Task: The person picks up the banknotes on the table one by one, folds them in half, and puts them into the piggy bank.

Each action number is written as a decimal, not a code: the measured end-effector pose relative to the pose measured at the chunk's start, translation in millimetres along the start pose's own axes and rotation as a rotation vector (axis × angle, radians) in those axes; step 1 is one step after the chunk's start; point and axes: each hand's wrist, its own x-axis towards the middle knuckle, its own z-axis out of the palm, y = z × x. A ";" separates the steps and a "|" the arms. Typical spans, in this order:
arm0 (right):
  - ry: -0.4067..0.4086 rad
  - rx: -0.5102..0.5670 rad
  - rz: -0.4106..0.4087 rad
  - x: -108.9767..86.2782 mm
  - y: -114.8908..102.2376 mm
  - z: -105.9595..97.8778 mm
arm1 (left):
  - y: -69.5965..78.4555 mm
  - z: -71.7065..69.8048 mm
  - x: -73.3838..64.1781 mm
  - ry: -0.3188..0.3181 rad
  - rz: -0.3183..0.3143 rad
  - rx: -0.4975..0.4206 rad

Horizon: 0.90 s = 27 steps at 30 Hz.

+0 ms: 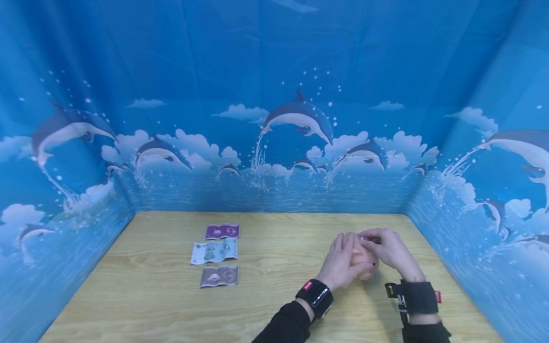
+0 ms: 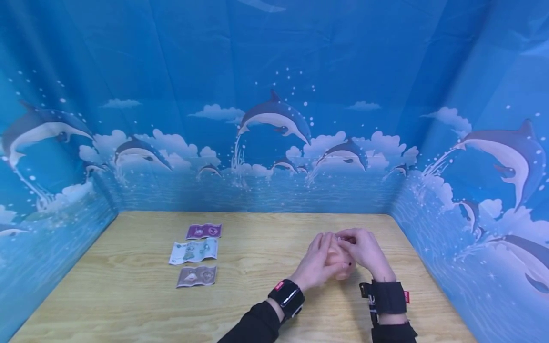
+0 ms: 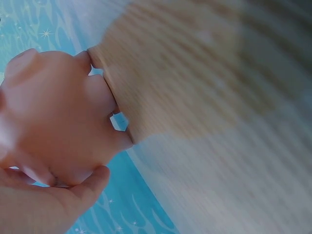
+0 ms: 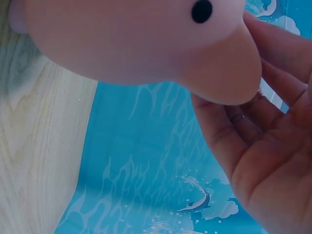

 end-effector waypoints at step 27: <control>0.131 -0.024 0.055 1.6 -7.4 8.2 | 0.0 -0.3 1.1 0.030 0.029 0.022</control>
